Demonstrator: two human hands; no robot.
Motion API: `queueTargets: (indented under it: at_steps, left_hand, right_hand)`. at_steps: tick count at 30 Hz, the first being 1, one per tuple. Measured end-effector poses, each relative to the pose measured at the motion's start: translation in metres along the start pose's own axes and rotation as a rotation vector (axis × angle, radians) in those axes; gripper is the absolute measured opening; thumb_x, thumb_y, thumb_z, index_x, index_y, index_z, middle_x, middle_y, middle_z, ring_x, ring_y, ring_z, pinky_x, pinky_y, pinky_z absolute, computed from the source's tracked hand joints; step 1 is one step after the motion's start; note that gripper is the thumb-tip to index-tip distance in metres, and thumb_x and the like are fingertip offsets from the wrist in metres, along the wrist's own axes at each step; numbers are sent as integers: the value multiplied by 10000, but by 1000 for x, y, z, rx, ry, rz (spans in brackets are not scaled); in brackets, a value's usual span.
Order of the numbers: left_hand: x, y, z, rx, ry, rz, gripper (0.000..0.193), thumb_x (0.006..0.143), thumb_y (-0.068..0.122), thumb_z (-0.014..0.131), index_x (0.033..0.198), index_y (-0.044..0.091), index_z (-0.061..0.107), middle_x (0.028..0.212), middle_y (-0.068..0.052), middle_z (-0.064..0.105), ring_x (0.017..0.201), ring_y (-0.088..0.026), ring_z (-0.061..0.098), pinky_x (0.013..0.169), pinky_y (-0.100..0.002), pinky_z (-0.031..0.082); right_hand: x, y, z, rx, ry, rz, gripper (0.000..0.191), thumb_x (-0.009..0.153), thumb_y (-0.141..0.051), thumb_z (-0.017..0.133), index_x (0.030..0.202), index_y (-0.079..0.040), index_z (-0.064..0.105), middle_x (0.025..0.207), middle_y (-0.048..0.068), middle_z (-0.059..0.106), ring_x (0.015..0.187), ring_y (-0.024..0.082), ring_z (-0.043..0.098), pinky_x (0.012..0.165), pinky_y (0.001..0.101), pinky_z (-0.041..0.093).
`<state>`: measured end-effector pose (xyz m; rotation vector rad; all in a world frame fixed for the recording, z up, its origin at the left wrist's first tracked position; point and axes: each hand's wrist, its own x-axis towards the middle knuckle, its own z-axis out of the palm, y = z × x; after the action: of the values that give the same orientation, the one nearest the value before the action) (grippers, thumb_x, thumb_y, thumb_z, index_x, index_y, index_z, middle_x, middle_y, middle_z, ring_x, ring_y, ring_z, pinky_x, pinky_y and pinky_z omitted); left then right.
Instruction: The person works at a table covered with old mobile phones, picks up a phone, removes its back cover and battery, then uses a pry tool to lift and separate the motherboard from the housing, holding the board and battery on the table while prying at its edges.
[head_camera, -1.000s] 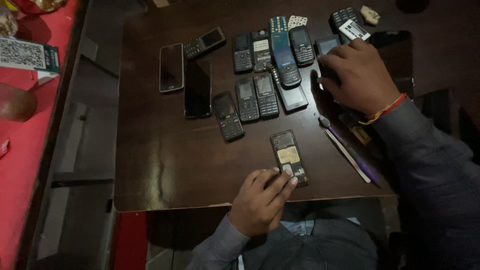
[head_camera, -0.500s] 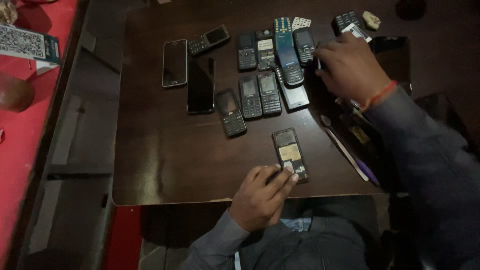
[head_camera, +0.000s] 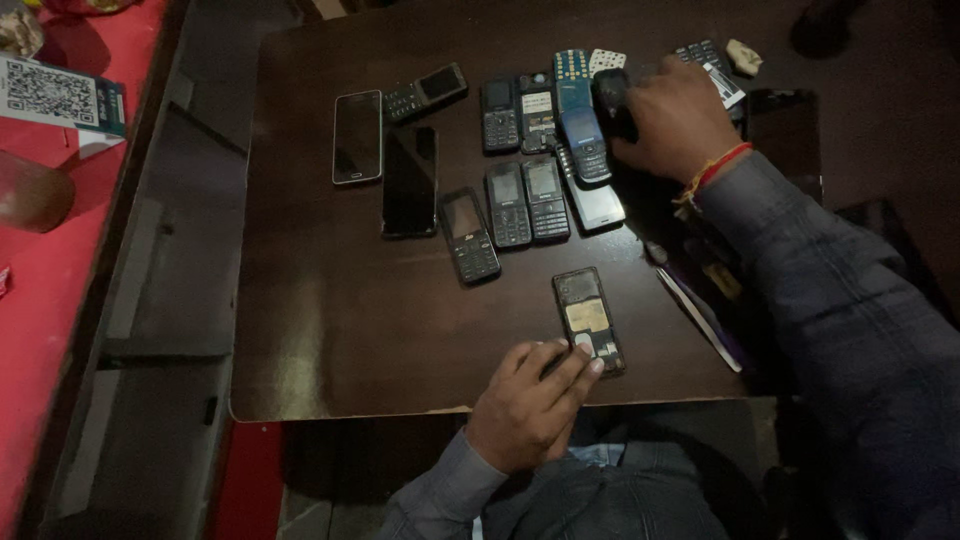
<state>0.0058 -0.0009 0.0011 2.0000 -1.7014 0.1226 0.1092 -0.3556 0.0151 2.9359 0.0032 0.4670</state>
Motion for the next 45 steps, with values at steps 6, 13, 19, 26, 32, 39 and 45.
queueTargets:
  at_steps: [6,13,19,26,32,39,45]
  left_hand:
    - [-2,-1,4,29,21,12,482,849,67,713,1323,-11,679,1353,-164,663,1248,-333,597,1048,-478,481]
    - [-2,-3,8,0,19,11,429,894,79,700,1317,9,670,1363,-163,655,1261,-335,596,1040,-485,469]
    - [-2,0,6,11,27,1,485,875,63,691,1354,-3,666,1381,-160,645,1264,-330,593,1063,-485,474]
    - [2,1,0,11,18,13,498,850,78,685,1340,-11,670,1364,-170,652,1249,-339,587,1056,-489,475]
    - [3,2,-1,23,35,1,493,854,53,682,1343,-6,674,1356,-159,656,1259,-327,591,1061,-481,479]
    - [0,0,2,11,42,9,471,868,54,704,1334,-10,676,1345,-155,661,1246,-328,593,1041,-486,482]
    - [0,0,3,12,27,-4,475,848,40,700,1320,-11,680,1338,-162,669,1234,-340,601,1032,-484,485]
  right_hand:
    - [-13,2,7,92,132,-23,340,825,-383,830,865,-53,756,892,82,716,947,300,615,833,436,512]
    - [-14,-3,-2,84,25,0,372,848,-317,800,1106,-50,772,1000,118,720,896,313,618,759,437,521]
    - [-40,-8,-28,323,-1,-17,356,893,-261,780,1167,-38,739,1127,135,709,1017,335,637,870,464,527]
    - [-28,-47,-27,448,28,37,362,886,-310,799,1007,14,690,1021,207,671,997,383,627,849,489,509]
    - [-14,-55,-23,389,105,90,417,814,-311,836,902,50,646,900,237,666,858,418,647,761,510,525]
    - [-25,-26,-16,571,27,294,352,891,-191,755,1174,18,743,910,209,765,733,292,723,759,421,583]
    - [-62,-10,-34,1526,-49,586,296,999,-56,623,1273,48,668,1005,102,735,791,109,671,648,276,512]
